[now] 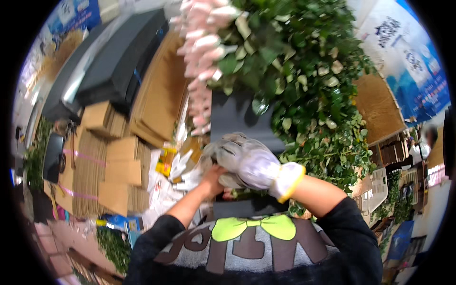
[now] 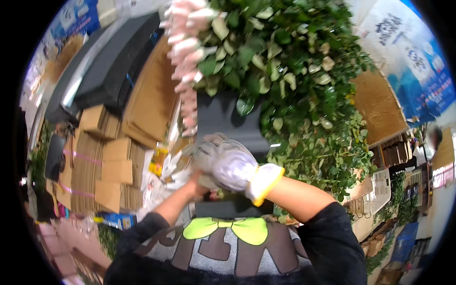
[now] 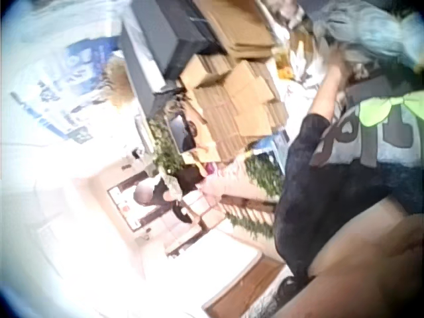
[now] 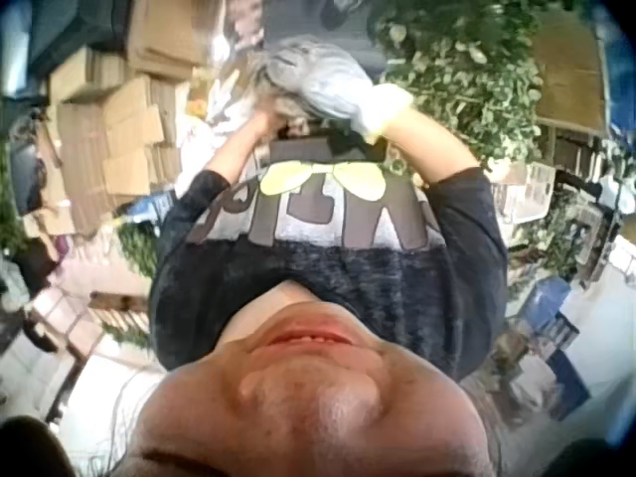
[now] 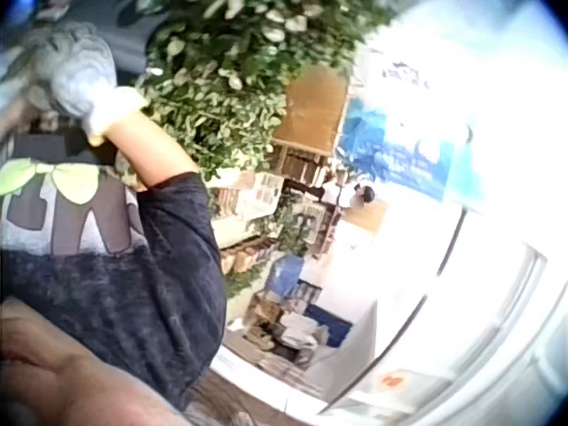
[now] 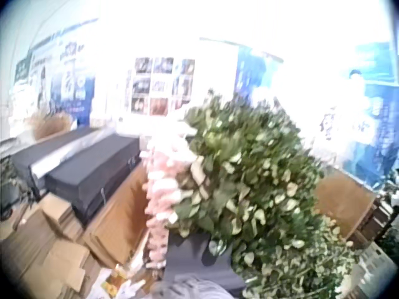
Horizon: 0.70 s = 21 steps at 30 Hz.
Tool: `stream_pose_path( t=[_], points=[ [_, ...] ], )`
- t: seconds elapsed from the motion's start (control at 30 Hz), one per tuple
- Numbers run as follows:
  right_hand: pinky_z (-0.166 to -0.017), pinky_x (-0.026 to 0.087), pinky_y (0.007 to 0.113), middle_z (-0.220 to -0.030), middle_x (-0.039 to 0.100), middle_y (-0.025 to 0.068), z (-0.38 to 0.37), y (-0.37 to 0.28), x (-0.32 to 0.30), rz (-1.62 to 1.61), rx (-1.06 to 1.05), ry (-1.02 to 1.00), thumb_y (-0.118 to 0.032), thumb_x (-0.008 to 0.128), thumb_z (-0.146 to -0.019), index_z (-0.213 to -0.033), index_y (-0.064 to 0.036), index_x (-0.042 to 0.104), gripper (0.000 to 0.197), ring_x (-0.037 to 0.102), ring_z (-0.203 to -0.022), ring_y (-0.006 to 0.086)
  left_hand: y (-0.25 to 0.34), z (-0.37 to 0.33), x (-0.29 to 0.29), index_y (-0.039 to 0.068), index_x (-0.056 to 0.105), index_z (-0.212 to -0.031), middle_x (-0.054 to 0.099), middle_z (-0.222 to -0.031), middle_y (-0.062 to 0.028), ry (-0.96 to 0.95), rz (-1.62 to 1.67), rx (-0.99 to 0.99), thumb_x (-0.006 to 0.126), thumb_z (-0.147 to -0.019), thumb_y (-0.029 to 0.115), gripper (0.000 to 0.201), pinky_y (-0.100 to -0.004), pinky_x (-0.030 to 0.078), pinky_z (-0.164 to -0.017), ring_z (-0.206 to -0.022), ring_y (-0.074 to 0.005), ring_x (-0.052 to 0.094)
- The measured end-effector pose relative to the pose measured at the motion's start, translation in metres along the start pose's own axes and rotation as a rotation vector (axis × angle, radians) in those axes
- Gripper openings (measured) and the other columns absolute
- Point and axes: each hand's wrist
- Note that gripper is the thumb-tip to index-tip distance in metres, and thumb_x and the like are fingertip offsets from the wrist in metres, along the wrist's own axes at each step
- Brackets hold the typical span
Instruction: The person packs pink roses into black containers, arranging them neatly and adding small white components before securing the lid with a tool.
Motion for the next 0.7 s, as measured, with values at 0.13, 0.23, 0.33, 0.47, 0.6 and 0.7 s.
stream_pose_path(
  t=[0.13, 0.23, 0.33, 0.47, 0.6, 0.7],
  points=[
    [-0.086, 0.048, 0.042, -0.109, 0.065, 0.0158, -0.038, 0.031, -0.011, 0.072, 0.434, -0.703, -0.034, 0.065, -0.073, -0.109, -0.0079, 0.065, 0.045, 0.062, -0.099, 0.0319, -0.002, -0.003, 0.000, 0.004, 0.060, -0.115, 0.054, -0.114, -0.0165, 0.050, -0.383, 0.217, 0.066, -0.076, 0.015, 0.042, -0.0393, 0.043, -0.093, -0.107, -0.0343, 0.052],
    [-0.085, 0.050, 0.039, -0.103, 0.067, 0.0149, -0.037, 0.045, -0.007, -0.213, 0.341, -0.500, -0.031, 0.062, -0.079, -0.107, -0.0065, 0.066, 0.037, 0.064, -0.096, 0.0309, -0.007, -0.001, 0.003, 0.005, 0.060, -0.116, 0.056, -0.119, -0.0126, 0.090, -0.430, 0.320, 0.067, -0.074, 0.013, 0.044, -0.0398, 0.040, -0.095, -0.109, -0.0340, 0.051],
    [-0.086, 0.051, 0.034, -0.099, 0.069, 0.0125, -0.026, 0.051, -0.034, -0.553, 0.204, 0.163, -0.022, 0.059, -0.090, -0.107, -0.0038, 0.065, 0.026, 0.065, -0.097, 0.0231, -0.013, 0.003, 0.007, 0.008, 0.059, -0.120, 0.056, -0.119, -0.0135, 0.110, -0.416, 0.330, 0.066, -0.073, 0.011, 0.047, -0.0412, 0.039, -0.095, -0.108, -0.0343, 0.051],
    [-0.082, 0.052, 0.034, -0.101, 0.067, 0.0143, -0.049, 0.077, -0.134, -0.050, 0.119, 0.755, -0.009, 0.056, -0.089, -0.110, -0.0060, 0.062, 0.023, 0.066, -0.093, 0.0267, -0.018, 0.006, 0.009, 0.007, 0.058, -0.120, 0.055, -0.119, -0.0162, 0.138, -0.343, 0.309, 0.066, -0.074, 0.010, 0.047, -0.0422, 0.040, -0.097, -0.110, -0.0352, 0.050],
    [-0.091, 0.047, 0.038, -0.115, 0.060, 0.0184, -0.100, 0.127, -0.218, 0.369, 0.023, 1.160, -0.009, 0.044, -0.091, -0.123, -0.0105, 0.053, 0.033, 0.056, -0.109, 0.0353, -0.018, 0.005, 0.009, 0.006, 0.058, -0.121, 0.055, -0.119, -0.0175, 0.115, -0.339, 0.319, 0.065, -0.075, 0.010, 0.046, -0.0418, 0.041, -0.097, -0.110, -0.0357, 0.052],
    [-0.102, 0.041, 0.039, -0.134, 0.049, 0.0165, -0.129, 0.151, -0.240, 0.137, 0.444, 0.900, -0.018, 0.038, -0.094, -0.132, -0.0102, 0.045, 0.039, 0.048, -0.123, 0.0331, -0.016, 0.003, 0.009, 0.005, 0.058, -0.120, 0.056, -0.117, -0.0175, 0.105, -0.355, 0.334, 0.065, -0.075, 0.010, 0.046, -0.0414, 0.041, -0.096, -0.109, -0.0357, 0.053]
  ],
)
Point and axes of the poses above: each hand's wrist, its own z-axis away from the middle knuckle, its own x-axis out of the palm, y = z × x
